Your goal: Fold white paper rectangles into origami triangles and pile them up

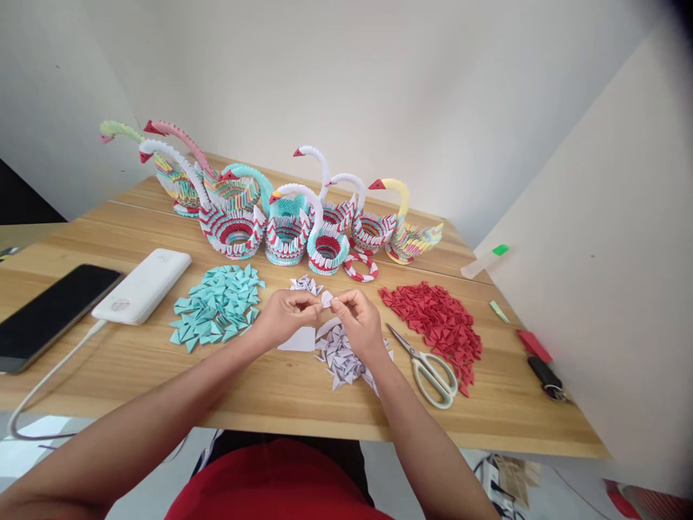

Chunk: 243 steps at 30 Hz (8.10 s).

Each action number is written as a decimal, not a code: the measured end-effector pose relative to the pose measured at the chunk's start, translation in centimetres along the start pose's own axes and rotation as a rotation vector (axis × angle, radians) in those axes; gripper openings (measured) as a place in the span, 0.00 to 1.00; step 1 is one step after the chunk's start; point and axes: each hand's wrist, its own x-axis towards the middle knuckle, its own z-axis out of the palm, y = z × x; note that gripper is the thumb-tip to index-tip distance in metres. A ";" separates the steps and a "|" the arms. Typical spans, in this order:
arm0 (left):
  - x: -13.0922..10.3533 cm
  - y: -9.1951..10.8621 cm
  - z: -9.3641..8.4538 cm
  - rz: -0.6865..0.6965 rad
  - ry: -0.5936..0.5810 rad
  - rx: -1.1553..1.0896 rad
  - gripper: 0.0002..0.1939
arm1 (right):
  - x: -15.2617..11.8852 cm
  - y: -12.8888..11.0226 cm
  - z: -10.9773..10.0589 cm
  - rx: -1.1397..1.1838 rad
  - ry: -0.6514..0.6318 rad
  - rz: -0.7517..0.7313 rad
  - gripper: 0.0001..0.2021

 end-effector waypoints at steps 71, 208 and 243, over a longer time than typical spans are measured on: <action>0.2 -1.0 0.6 -0.191 -0.082 -0.445 0.12 | 0.3 0.0 0.2 0.047 0.015 0.014 0.12; 0.0 -0.7 0.4 -0.053 -0.018 -0.222 0.13 | 0.2 -0.9 -0.3 0.089 -0.038 0.044 0.09; -0.1 -0.2 0.7 -0.303 -0.082 -0.562 0.12 | 0.3 -0.6 -0.2 0.032 -0.041 0.071 0.11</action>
